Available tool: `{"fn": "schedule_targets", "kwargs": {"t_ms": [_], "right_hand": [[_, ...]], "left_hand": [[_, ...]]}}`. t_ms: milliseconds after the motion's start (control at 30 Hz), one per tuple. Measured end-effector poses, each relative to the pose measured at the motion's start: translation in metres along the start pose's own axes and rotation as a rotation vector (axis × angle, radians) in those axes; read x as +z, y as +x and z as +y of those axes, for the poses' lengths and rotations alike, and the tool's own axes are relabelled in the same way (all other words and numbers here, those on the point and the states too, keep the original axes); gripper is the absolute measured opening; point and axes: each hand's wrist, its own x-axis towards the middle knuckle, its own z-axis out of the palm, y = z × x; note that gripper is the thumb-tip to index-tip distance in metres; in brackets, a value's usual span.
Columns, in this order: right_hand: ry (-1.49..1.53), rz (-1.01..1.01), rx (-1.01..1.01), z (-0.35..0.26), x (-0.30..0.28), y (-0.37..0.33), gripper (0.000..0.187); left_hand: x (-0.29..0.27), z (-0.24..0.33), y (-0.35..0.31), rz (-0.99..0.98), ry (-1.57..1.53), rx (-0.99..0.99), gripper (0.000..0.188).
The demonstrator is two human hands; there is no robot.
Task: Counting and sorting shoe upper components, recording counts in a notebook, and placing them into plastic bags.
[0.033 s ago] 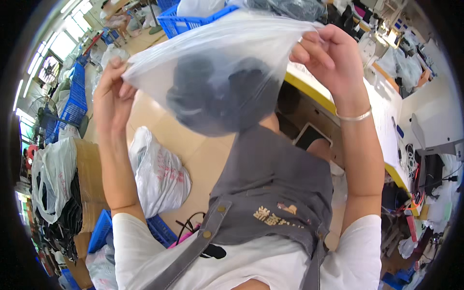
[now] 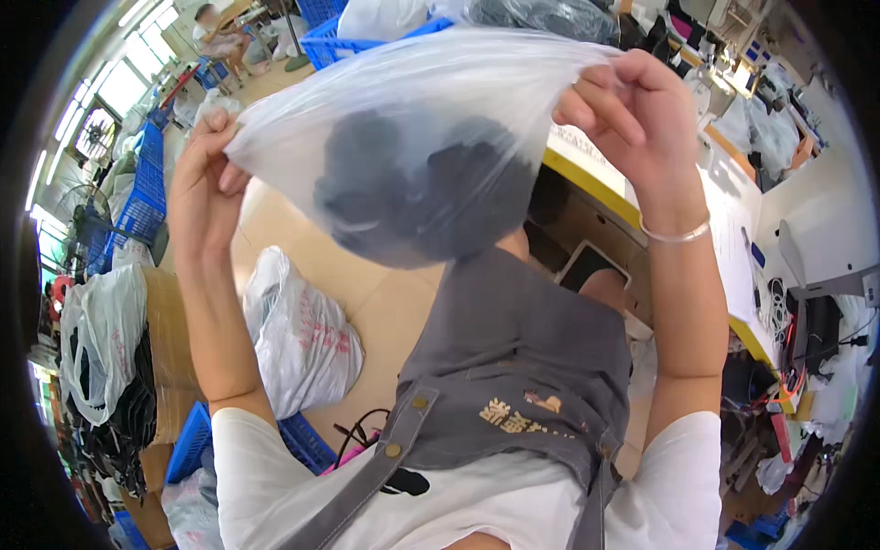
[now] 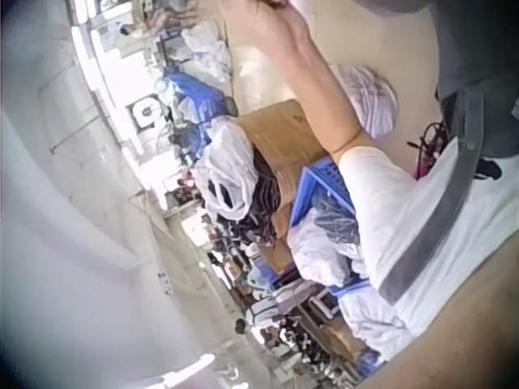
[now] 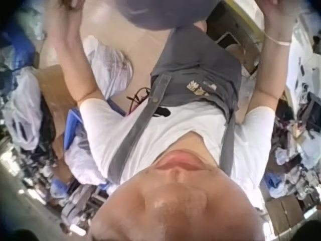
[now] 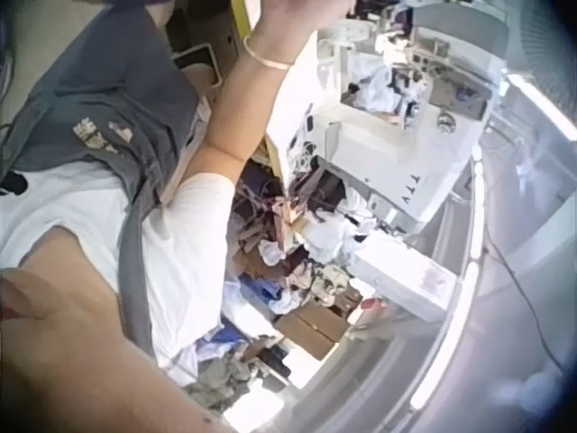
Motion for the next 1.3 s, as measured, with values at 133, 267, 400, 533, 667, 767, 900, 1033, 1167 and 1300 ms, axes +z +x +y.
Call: {"fn": "schedule_targets", "kwargs": {"t_ms": [133,267,400,533,667,767,900,1033,1167,1300], "right_hand": [[0.089,-0.144,-0.079,-0.052,0.036,-0.024,0.032],[-0.169,0.005,-0.045,-0.088,0.055,-0.073,0.038],[-0.339,0.405,0.077,-0.049,0.037,-0.116,0.035],[-0.121,0.747,-0.014,-0.042,0.035,-0.166,0.03],[-0.278,0.611,-0.117,-0.046,0.027,-0.209,0.027],[-0.503,1.103,-0.123,-0.052,0.067,-0.219,0.021],[-0.587,0.489,-0.07,-0.081,0.088,-0.221,0.019],[-0.741,0.598,-0.298,-0.062,0.105,-0.204,0.024],[-1.326,0.8,-0.234,-0.061,0.091,-0.199,0.029],[-0.285,0.472,-0.253,-0.034,0.074,-0.212,0.034]], "left_hand": [[0.023,0.044,0.006,-0.105,0.284,0.196,0.014],[0.039,0.053,0.001,-0.368,0.799,0.491,0.022],[0.046,0.005,-0.014,-0.809,1.09,0.434,0.028],[0.073,-0.021,-0.03,-0.87,1.137,0.569,0.019],[0.112,-0.006,-0.014,-0.98,1.21,0.751,0.011],[0.118,-0.011,0.002,-0.984,0.987,0.827,0.018],[0.126,-0.02,-0.006,-0.866,0.73,0.596,0.018],[0.123,-0.066,-0.02,-0.408,0.076,0.388,0.022],[0.128,-0.086,-0.032,-0.378,-0.117,0.331,0.03],[0.13,-0.081,-0.016,-0.653,-0.58,0.225,0.027]]}}
